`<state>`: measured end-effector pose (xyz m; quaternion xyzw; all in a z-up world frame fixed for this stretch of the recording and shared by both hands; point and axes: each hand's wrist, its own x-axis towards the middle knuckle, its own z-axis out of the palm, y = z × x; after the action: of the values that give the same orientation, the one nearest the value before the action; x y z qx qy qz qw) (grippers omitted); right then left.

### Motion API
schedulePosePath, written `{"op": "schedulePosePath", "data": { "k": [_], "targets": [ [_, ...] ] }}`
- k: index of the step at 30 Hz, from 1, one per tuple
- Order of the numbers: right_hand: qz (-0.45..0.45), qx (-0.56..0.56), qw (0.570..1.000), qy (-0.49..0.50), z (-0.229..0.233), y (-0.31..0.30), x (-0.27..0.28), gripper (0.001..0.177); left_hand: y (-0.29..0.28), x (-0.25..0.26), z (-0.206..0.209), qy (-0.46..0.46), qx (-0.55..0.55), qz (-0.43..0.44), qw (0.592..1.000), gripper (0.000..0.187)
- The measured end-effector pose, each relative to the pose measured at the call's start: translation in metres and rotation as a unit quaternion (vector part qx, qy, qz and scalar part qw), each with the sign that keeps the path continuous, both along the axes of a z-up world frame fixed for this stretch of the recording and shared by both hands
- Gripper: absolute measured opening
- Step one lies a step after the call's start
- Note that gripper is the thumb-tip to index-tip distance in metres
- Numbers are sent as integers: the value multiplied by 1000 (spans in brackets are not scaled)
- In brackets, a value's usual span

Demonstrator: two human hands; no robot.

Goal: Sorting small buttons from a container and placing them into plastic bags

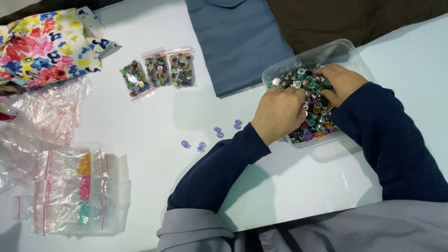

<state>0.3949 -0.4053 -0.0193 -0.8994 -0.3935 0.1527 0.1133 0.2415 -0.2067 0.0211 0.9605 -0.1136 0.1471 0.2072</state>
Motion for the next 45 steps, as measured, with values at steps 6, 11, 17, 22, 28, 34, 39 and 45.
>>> {"op": "schedulePosePath", "data": {
  "k": [6,11,17,22,28,34,39,45],
  "targets": [
    [-4,-33,998,-53,-32,-14,7,39,1,-1,4,4,-53,-1,999,18],
    [-27,8,999,-23,-7,-13,-4,21,3,-3,7,-9,-93,-10,996,17],
    [-92,177,979,49,55,3,-42,22,3,-7,16,-28,-107,4,994,19],
    [-165,235,943,169,105,22,-74,19,6,-10,21,-56,-146,-7,988,10],
    [-183,265,924,207,116,29,-90,26,15,-22,35,-166,-191,-24,967,10],
    [-99,286,933,196,120,26,-112,20,37,-61,56,-238,-189,-56,951,19],
    [14,343,927,151,134,52,-152,21,88,-118,69,-219,-161,-10,962,18],
    [62,401,881,242,121,108,-207,19,181,-193,35,-216,-104,148,959,23]
  ]
}}
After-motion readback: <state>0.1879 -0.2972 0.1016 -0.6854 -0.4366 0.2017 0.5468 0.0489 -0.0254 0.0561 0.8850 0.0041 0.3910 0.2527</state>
